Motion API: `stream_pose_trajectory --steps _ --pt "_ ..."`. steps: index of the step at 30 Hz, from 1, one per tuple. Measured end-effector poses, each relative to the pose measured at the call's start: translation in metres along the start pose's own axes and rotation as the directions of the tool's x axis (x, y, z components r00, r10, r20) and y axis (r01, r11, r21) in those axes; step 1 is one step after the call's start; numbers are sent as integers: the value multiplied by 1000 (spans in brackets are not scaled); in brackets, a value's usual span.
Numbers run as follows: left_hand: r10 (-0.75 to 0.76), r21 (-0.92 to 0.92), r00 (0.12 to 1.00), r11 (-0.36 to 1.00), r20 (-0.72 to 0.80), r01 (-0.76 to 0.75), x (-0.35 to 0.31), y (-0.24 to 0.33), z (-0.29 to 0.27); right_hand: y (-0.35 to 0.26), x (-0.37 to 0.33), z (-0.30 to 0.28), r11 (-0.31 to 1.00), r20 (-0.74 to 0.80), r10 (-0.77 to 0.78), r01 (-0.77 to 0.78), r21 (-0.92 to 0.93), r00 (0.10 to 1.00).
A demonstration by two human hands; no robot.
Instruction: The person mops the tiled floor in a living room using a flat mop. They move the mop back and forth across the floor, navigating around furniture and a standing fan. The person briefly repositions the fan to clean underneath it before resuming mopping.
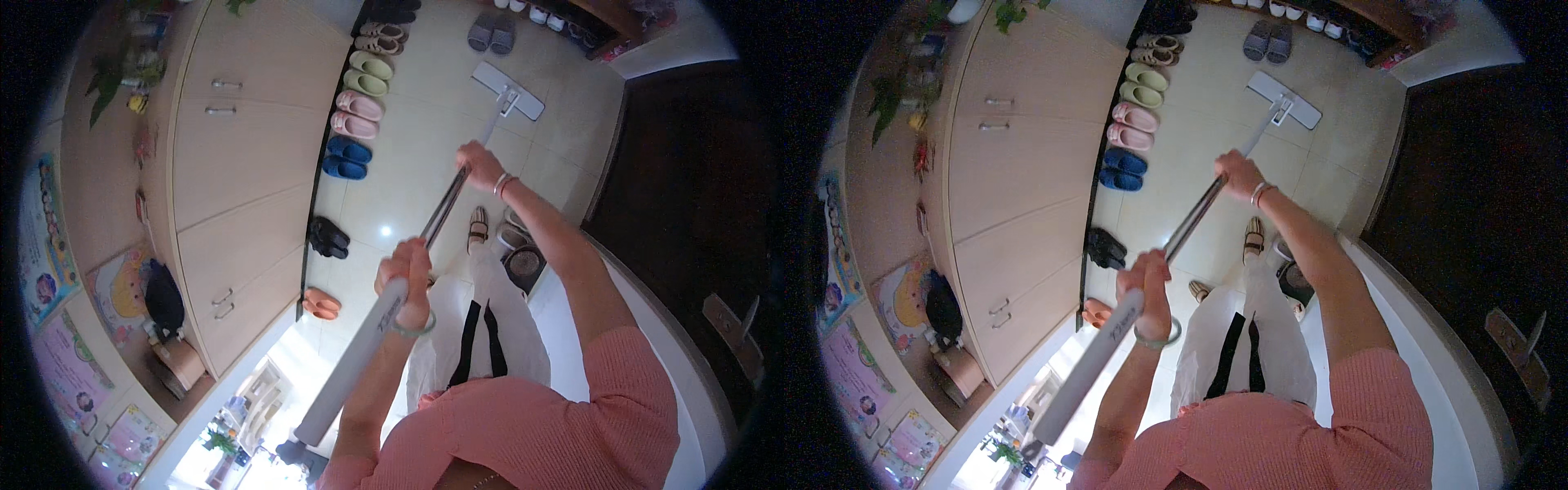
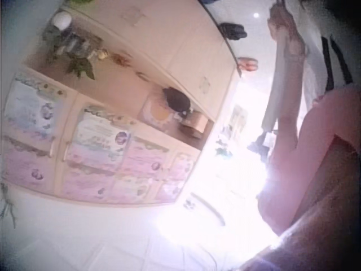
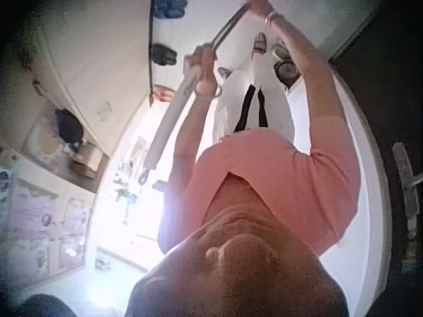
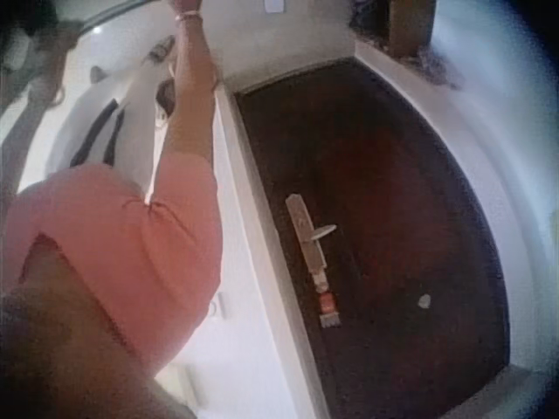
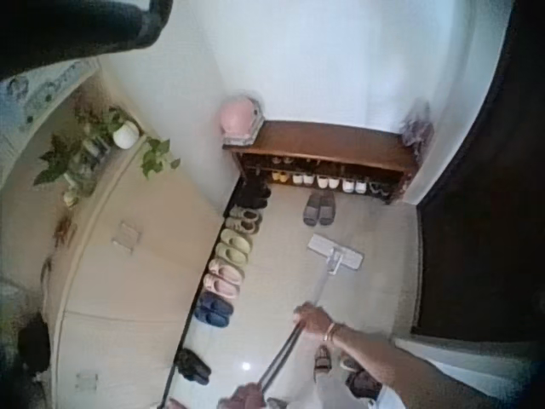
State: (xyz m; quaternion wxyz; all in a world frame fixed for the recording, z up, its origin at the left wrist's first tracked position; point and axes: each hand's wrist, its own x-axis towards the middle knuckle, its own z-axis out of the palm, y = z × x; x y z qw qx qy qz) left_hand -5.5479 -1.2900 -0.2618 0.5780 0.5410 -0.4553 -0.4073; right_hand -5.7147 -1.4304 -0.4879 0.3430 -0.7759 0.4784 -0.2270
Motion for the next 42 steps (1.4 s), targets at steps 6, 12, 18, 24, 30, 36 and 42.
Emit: stream_pose_trajectory --steps 6,12,18,24,30,36,42 --pt "-369 473 906 772 -209 424 -67 69 -66 -84 -54 65 997 176 -56 65 -49 983" --pt "-157 154 931 964 -329 217 -135 142 -121 -207 -108 104 971 458 -117 4 239 881" --pt "-240 32 849 957 -471 288 -116 103 -116 -173 -70 106 978 379 -158 92 187 912" --pt "-344 500 922 775 -181 387 -26 26 -45 -28 34 74 981 201 -187 194 -18 962" --pt "-16 87 946 995 -324 47 -67 5 -68 -60 14 94 976 284 -212 216 18 935" --pt "-227 323 855 856 -466 403 -202 119 -188 -226 -122 194 948 294 -158 62 311 943" --pt "-76 286 882 930 -466 231 -260 173 -255 -338 -187 243 939 593 -290 106 326 751"
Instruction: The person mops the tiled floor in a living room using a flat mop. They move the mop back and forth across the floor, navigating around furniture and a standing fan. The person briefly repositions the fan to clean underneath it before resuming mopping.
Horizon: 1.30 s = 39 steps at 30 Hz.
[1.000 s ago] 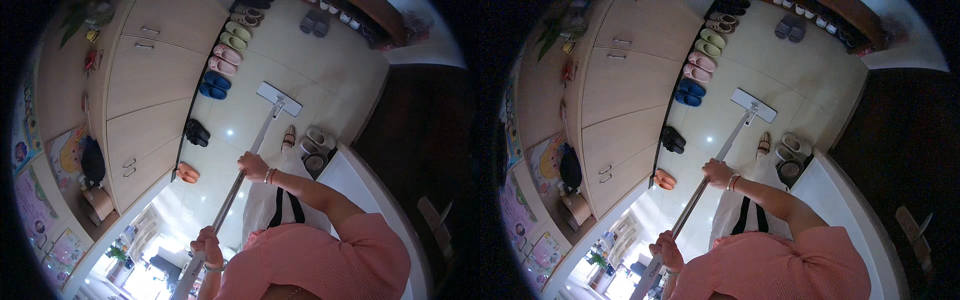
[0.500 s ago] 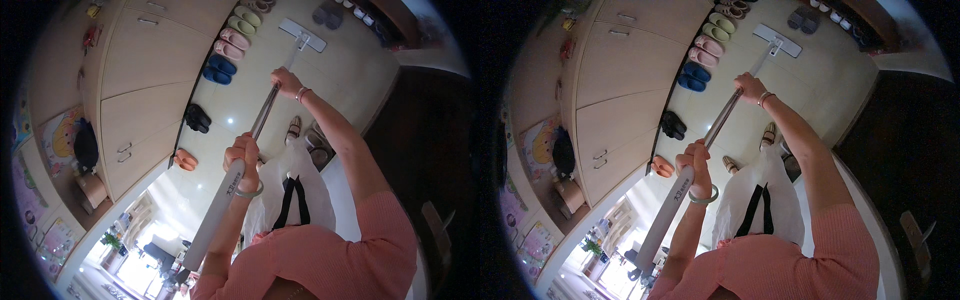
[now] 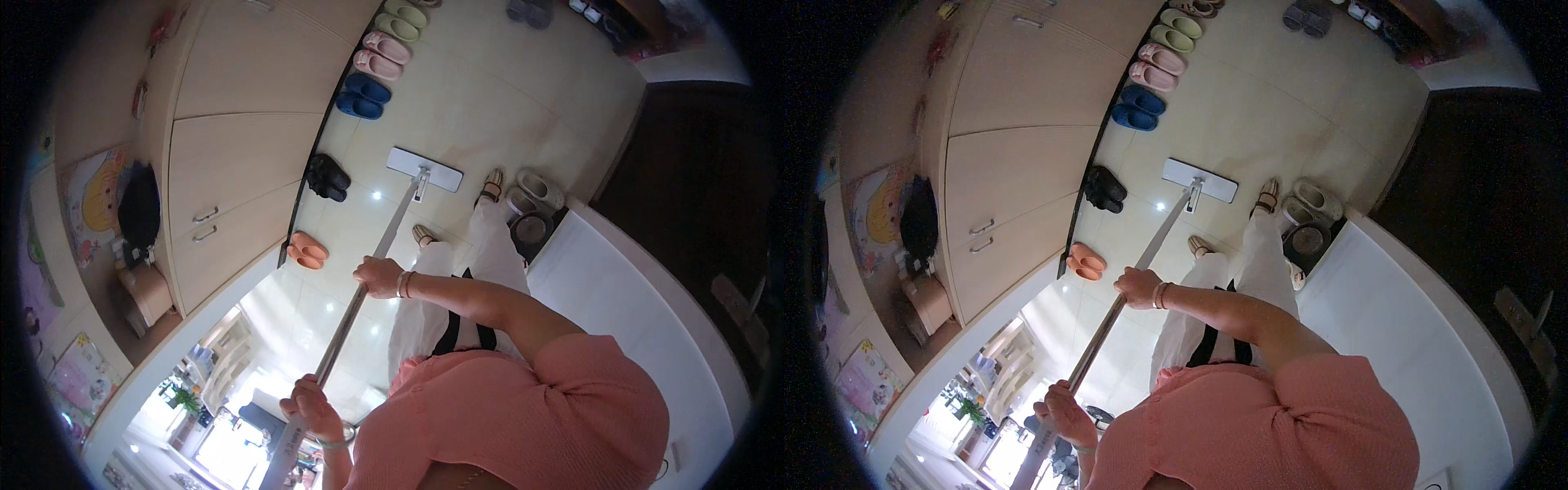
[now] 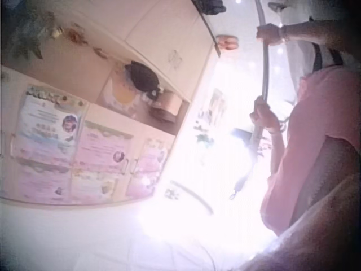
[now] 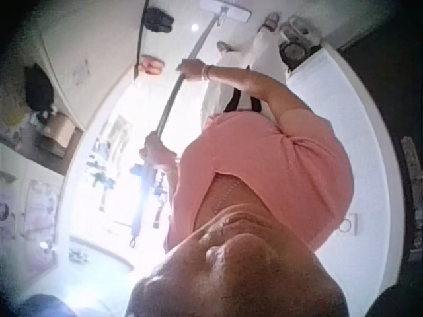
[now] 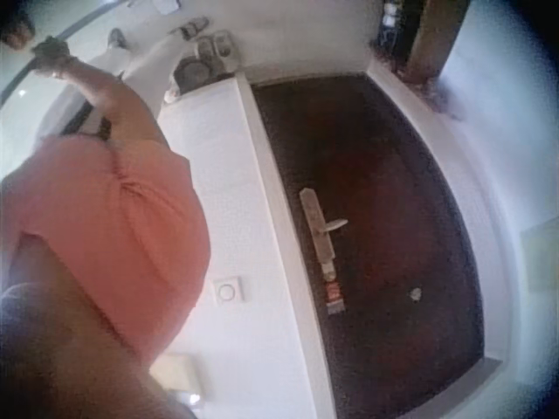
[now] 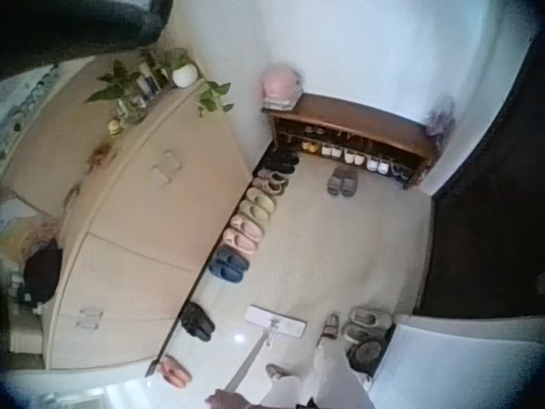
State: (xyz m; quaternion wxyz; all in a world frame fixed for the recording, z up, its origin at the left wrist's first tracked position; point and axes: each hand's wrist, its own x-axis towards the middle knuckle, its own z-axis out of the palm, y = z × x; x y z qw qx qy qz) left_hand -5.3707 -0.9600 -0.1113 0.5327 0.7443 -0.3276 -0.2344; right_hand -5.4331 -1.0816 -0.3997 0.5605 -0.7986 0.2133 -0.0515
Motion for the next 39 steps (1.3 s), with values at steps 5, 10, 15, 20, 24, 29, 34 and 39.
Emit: stream_pose_trajectory --steps 5,10,15,20,24,29,34,39 --pt "43 -209 998 977 37 -35 5 -28 -11 1 2 -36 994 134 6 10 -113 991" --pt "-410 -202 899 904 -157 377 21 -80 80 93 -19 -102 985 -184 49 -78 -152 982" --pt "113 -119 935 990 336 -77 81 -111 227 208 -21 -246 886 -362 156 -292 -359 919" --pt "44 -322 966 946 256 43 110 -113 217 211 13 -248 859 -326 170 -302 -414 930" --pt "-103 47 989 994 104 99 70 -110 90 144 42 -117 942 -304 -54 -52 -331 951" --pt "-2 12 998 1000 -55 2 25 -37 -29 15 47 6 967 -102 -155 130 -221 983" --pt "15 -114 996 993 -89 -25 31 -33 -63 -19 58 25 970 182 -157 186 -156 971" --pt "-95 -248 969 968 -228 37 53 -63 12 49 40 -43 974 -83 -138 120 -193 987"
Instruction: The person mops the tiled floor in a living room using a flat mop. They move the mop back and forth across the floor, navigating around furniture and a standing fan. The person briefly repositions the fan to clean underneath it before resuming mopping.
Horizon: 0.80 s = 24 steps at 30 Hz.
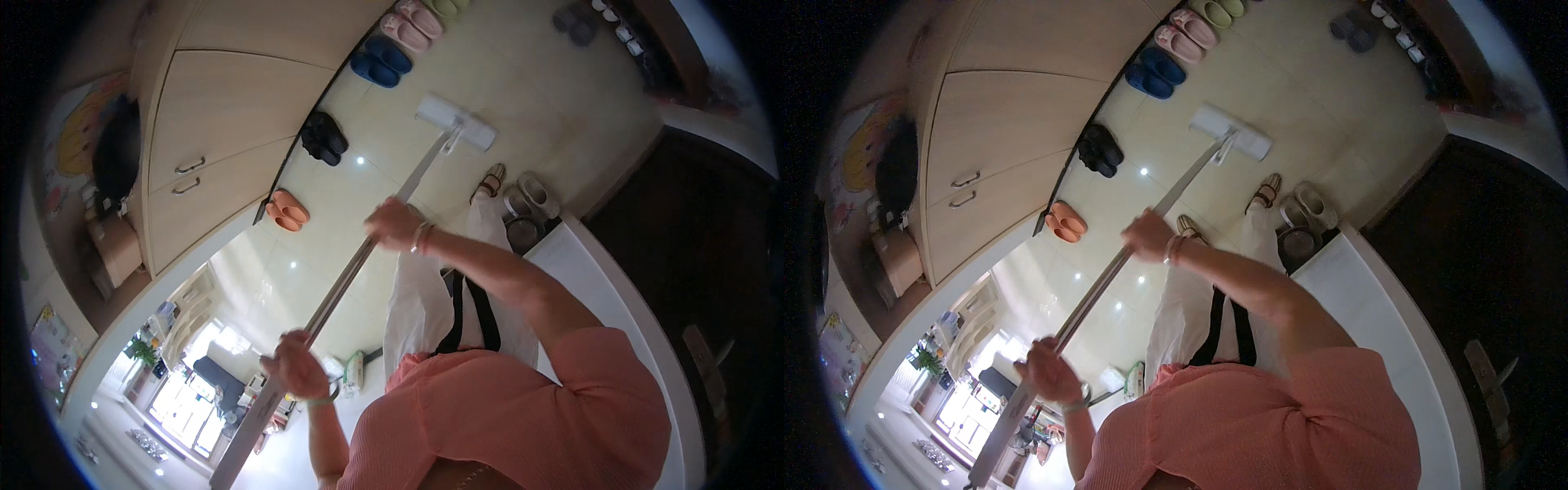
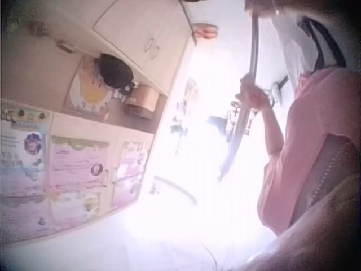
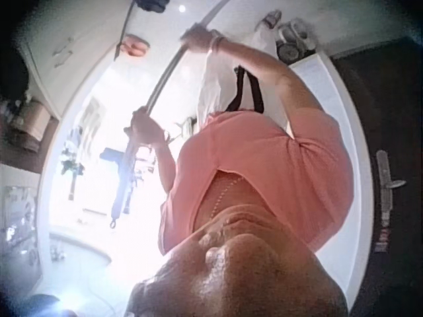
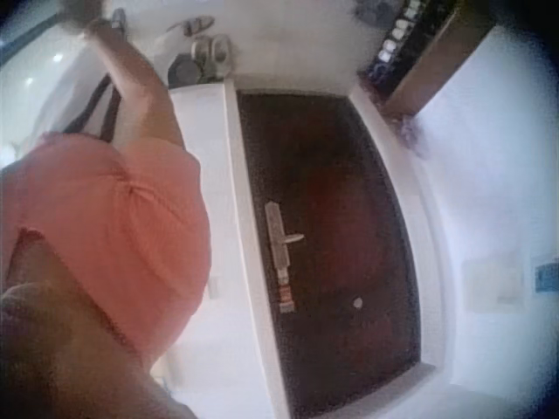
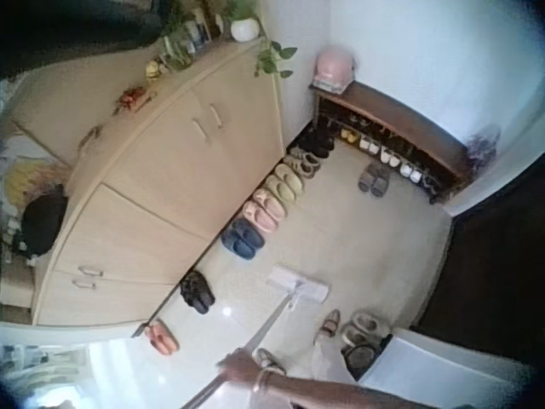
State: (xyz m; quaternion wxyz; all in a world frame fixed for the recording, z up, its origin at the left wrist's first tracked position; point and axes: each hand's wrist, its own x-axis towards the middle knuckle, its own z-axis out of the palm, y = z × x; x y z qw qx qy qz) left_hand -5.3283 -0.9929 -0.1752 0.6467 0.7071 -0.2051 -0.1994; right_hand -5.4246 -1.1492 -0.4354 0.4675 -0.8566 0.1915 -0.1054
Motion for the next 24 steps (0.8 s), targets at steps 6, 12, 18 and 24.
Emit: stream_pose_trajectory --steps 6,12,18,24 --pt "-180 -73 891 970 417 230 -8 -111 159 157 -73 -143 933 -259 180 -248 -260 949" --pt "244 -373 725 928 644 19 -33 -128 249 215 -157 -191 810 -480 262 -461 -362 837" --pt "-1 136 745 983 667 -121 -8 -91 64 102 -105 -41 927 -423 312 -371 -63 851" --pt "-47 235 915 971 400 -53 -12 34 -73 -61 -32 95 952 -219 288 -253 175 932"
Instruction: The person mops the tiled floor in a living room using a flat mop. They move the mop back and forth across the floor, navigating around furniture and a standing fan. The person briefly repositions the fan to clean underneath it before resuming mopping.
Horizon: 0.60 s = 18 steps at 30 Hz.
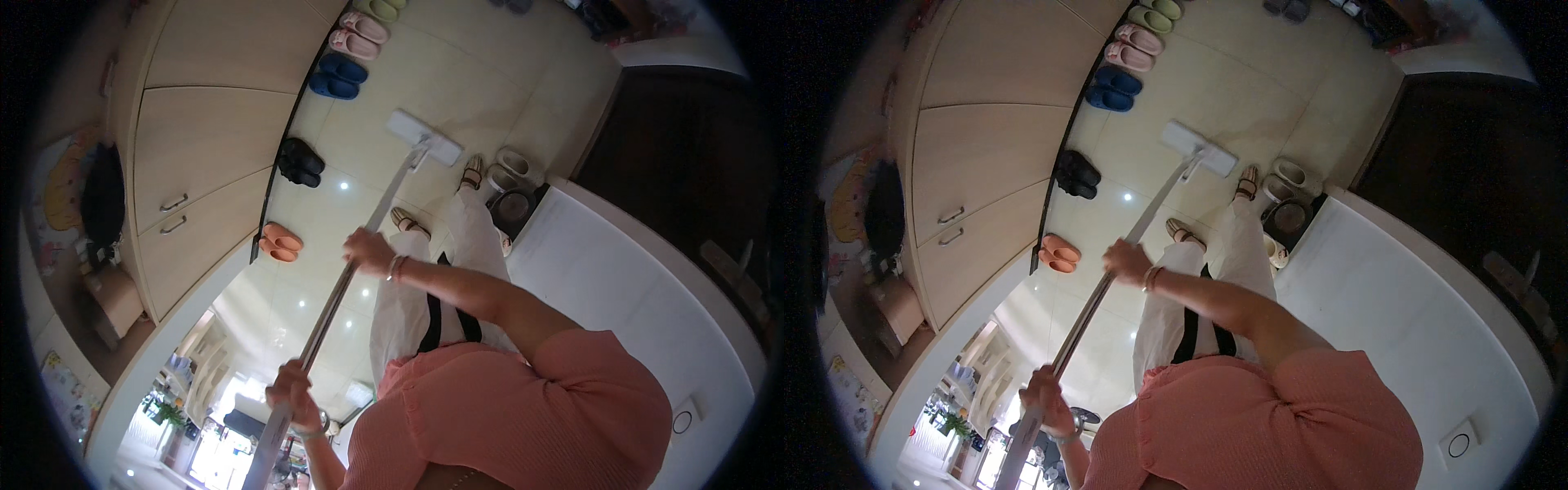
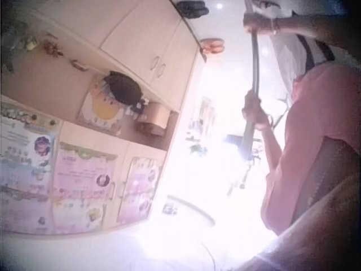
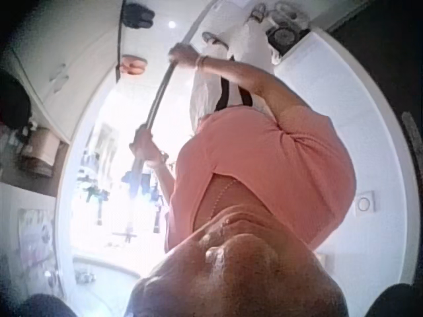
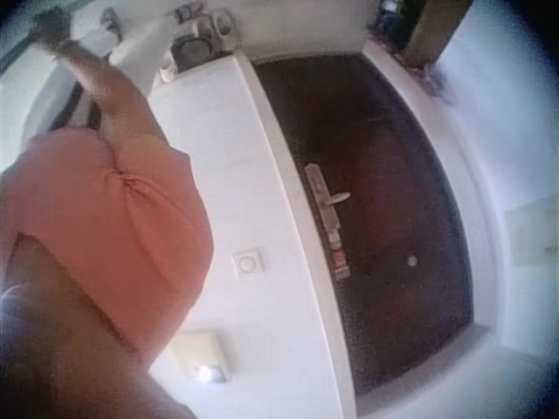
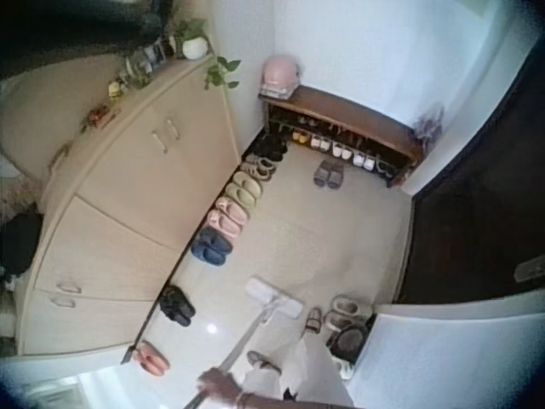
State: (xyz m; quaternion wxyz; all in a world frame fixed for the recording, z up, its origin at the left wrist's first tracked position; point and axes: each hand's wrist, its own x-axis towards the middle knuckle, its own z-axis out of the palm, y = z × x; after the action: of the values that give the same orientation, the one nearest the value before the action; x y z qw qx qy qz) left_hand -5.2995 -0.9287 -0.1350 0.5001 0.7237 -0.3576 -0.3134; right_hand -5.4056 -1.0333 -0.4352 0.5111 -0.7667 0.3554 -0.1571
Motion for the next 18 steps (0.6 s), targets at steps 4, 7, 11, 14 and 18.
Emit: stream_pose_trajectory --steps 4,7,11,14,18 --pt "80 -30 986 996 -146 -85 -4 3 -29 -46 18 1 1000 354 -4 -2 18 935" --pt "111 -258 980 954 -165 -151 17 6 5 -34 34 -30 998 454 -5 32 -51 891" --pt "119 -320 976 931 -183 -174 43 -10 73 33 32 -102 995 315 19 15 -103 949" --pt "4 -358 980 931 -197 -76 62 -42 166 111 30 -187 953 149 76 -28 -303 986" --pt "115 -470 993 877 -1 -102 111 -56 340 238 29 -333 894 -75 163 -179 -411 984"
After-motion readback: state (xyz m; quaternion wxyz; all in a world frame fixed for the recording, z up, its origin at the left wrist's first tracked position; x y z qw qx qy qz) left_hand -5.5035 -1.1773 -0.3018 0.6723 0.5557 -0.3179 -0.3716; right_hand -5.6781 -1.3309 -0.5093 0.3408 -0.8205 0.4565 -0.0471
